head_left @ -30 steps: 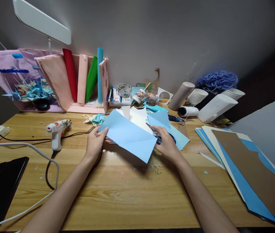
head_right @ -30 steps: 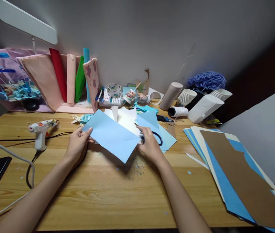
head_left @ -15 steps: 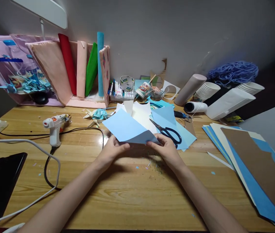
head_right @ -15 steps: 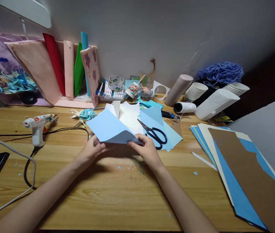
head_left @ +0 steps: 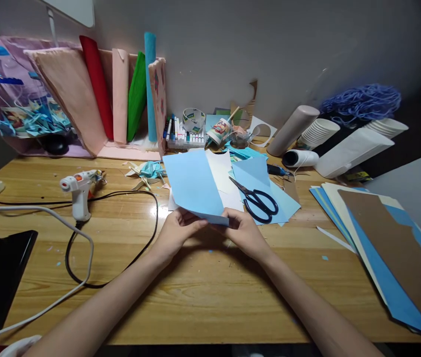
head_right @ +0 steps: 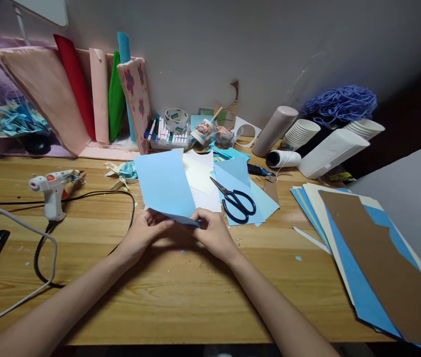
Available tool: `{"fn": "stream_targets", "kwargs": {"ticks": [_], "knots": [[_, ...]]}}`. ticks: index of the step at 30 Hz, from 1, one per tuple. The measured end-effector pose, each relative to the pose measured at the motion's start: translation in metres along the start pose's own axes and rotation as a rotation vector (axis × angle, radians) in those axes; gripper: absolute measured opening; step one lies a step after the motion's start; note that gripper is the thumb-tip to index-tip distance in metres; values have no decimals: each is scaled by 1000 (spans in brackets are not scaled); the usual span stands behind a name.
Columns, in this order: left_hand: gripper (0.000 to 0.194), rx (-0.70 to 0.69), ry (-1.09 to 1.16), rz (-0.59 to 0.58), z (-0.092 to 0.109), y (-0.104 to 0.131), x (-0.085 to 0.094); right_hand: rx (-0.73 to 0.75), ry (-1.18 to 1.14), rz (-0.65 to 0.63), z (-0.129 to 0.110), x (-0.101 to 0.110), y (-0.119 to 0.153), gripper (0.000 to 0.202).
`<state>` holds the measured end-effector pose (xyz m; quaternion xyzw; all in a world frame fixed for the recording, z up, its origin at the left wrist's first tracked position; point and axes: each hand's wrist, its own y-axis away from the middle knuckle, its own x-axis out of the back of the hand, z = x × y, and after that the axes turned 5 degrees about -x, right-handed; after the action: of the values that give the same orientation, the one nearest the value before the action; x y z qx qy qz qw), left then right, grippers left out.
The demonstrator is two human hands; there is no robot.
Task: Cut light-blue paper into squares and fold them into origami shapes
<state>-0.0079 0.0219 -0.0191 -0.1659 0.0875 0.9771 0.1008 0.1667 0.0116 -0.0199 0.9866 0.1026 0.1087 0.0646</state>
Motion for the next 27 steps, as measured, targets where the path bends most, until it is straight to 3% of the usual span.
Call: {"fn": "stream_targets", "kwargs": {"ticks": [4,9,13,17,27], "knots": [[33,15,-58,91,2,1,-1,33,39,-25,-1,-3,3,17],[37,43,-45,185,4,1,0,18,-97,73,-3,-1,2,26],[38,63,-6,176,3,1,-1,-82,-239,46,-3,2,-1,42],[38,79,-18,165,4,2,-1,-180,-208,-57,-4,3,-1,28],[36,67,-87,200,6,-6,10,-199,-167,4,-5,4,-1,26]]}}
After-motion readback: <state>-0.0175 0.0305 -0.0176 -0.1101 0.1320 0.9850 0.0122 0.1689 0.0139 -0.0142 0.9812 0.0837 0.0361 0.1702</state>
